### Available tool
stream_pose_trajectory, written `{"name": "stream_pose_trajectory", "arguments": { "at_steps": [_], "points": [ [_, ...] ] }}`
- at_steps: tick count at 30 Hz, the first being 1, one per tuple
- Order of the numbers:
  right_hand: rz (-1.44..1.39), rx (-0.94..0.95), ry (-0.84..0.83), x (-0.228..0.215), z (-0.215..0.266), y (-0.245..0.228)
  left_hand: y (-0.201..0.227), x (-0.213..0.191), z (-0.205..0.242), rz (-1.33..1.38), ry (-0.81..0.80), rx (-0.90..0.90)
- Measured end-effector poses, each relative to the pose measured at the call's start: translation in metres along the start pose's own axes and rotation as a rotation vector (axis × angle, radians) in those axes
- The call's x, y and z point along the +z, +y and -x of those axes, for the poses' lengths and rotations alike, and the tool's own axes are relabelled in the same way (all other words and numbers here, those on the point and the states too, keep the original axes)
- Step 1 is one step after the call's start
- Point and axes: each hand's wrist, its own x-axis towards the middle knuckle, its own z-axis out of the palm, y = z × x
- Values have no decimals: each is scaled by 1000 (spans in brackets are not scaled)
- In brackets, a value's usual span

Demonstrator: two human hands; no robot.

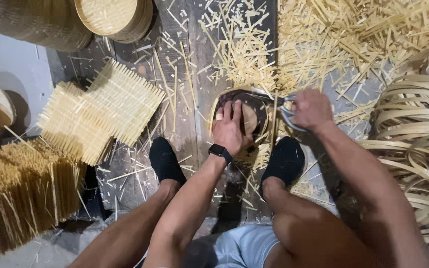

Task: The person sits on the floor and repeatedly trims the edges of woven bamboo basket bases using shears. They place each finished base onto a growing stack to the left.

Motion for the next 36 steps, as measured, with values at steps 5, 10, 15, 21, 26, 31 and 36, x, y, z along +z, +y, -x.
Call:
{"name": "stream_pose_trajectory", "arguments": {
  "at_steps": [5, 10, 15, 21, 26, 31, 36],
  "points": [
    [91, 15, 0, -12, 4, 6, 11, -6, 3, 44, 0, -46],
    [247, -105, 248, -9, -8, -15, 7, -15, -6, -29, -231, -22],
    [145, 164, -260, -20, -3, 8, 0, -20, -4, -35, -256, 77],
    [250, -14, -168, -24, -12, -10, -17, -8, -10, -103, -321, 205],
    [156, 52, -165, -21, -11, -17, -19, -4, -7, -402, -50, 405],
    [173, -15, -21, -24, -2, 3, 8, -6, 14, 49, -210, -285],
    [244, -286, 428, -14, -9, -9, 8, -14, 12, 72, -31, -109]
  ]
}}
